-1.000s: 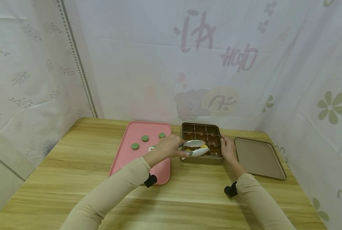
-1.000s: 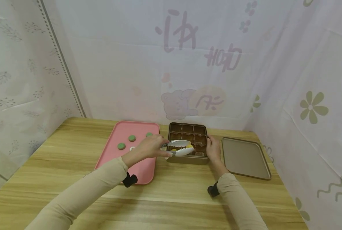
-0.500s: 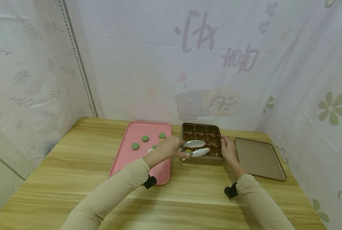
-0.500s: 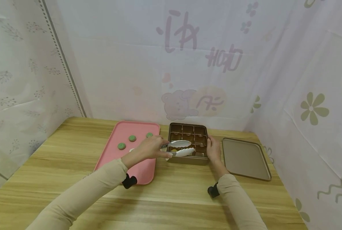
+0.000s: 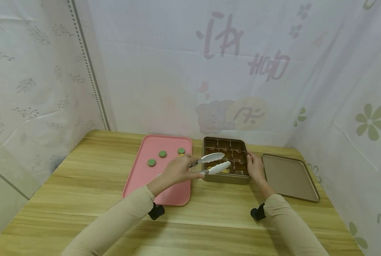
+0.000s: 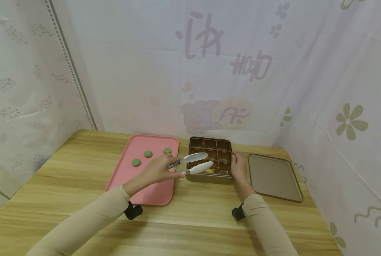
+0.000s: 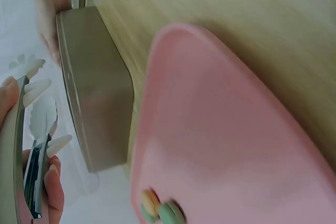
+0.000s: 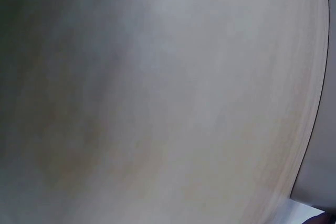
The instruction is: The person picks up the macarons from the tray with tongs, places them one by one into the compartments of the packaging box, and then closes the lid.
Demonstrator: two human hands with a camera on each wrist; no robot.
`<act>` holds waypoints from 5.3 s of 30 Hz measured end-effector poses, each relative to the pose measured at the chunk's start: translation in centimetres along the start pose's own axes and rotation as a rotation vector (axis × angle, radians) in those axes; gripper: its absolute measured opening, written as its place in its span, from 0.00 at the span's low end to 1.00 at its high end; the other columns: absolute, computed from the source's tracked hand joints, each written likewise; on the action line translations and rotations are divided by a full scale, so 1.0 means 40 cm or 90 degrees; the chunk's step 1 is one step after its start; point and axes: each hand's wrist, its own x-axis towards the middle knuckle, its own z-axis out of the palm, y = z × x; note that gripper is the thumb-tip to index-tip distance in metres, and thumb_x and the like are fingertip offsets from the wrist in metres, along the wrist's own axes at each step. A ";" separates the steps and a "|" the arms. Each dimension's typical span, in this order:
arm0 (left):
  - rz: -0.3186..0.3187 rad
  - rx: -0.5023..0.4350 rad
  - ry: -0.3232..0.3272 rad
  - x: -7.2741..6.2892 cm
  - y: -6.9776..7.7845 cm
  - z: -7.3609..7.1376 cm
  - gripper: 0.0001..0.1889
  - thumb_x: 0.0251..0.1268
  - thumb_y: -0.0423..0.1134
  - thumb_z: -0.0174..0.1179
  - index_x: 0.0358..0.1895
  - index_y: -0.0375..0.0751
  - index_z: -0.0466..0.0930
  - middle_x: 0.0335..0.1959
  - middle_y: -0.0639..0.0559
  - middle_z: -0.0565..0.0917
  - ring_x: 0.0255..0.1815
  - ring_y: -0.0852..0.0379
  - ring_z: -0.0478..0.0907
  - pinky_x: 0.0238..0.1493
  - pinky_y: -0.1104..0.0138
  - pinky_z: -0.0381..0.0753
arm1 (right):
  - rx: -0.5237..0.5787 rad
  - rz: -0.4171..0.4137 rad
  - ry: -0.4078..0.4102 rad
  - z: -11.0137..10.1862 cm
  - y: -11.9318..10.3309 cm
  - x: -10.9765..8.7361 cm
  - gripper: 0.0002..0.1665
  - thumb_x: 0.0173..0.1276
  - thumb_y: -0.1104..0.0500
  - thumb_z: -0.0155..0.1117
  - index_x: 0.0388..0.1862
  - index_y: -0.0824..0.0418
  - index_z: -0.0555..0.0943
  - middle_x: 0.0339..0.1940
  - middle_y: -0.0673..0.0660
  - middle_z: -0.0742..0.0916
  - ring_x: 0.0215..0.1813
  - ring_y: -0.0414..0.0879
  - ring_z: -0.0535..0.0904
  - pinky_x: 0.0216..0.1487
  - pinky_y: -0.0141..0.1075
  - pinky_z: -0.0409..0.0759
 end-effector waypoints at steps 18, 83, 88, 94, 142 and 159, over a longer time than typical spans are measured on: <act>-0.114 0.034 0.066 -0.114 -0.208 -0.100 0.19 0.50 0.51 0.69 0.37 0.41 0.79 0.25 0.50 0.70 0.24 0.56 0.64 0.22 0.67 0.61 | -0.010 0.025 -0.020 -0.011 0.006 0.006 0.26 0.78 0.59 0.36 0.70 0.70 0.60 0.67 0.71 0.68 0.69 0.64 0.61 0.66 0.54 0.61; -0.120 0.142 0.011 -0.090 -0.202 -0.085 0.21 0.49 0.54 0.69 0.28 0.38 0.78 0.24 0.51 0.72 0.24 0.56 0.65 0.26 0.66 0.64 | -0.002 0.006 -0.005 0.001 0.006 0.005 0.24 0.78 0.62 0.38 0.68 0.71 0.63 0.65 0.72 0.70 0.67 0.65 0.63 0.65 0.55 0.62; -0.126 0.148 0.002 -0.089 -0.194 -0.090 0.20 0.50 0.55 0.69 0.29 0.39 0.79 0.25 0.51 0.73 0.24 0.56 0.65 0.26 0.66 0.64 | 0.000 0.006 -0.003 -0.001 0.005 0.006 0.24 0.78 0.62 0.38 0.68 0.71 0.63 0.65 0.72 0.71 0.67 0.65 0.64 0.65 0.54 0.62; -0.117 0.151 0.000 -0.088 -0.180 -0.094 0.18 0.49 0.52 0.70 0.28 0.40 0.79 0.24 0.52 0.73 0.23 0.57 0.65 0.25 0.67 0.63 | 0.001 0.012 -0.008 -0.001 0.004 0.005 0.25 0.78 0.61 0.38 0.68 0.70 0.63 0.65 0.71 0.70 0.67 0.64 0.63 0.65 0.54 0.62; -0.076 0.057 0.047 -0.090 -0.173 -0.096 0.19 0.50 0.51 0.70 0.25 0.42 0.70 0.16 0.56 0.57 0.20 0.60 0.55 0.23 0.68 0.53 | -0.006 -0.010 -0.001 0.006 0.013 0.008 0.24 0.78 0.62 0.38 0.67 0.71 0.64 0.64 0.71 0.71 0.66 0.64 0.65 0.65 0.54 0.62; -0.065 0.015 0.061 -0.003 -0.057 -0.063 0.20 0.48 0.56 0.69 0.39 0.45 0.84 0.25 0.52 0.76 0.23 0.59 0.66 0.24 0.68 0.62 | -0.005 -0.007 0.004 0.006 0.014 0.007 0.24 0.78 0.61 0.37 0.68 0.71 0.64 0.64 0.72 0.71 0.66 0.65 0.65 0.64 0.55 0.63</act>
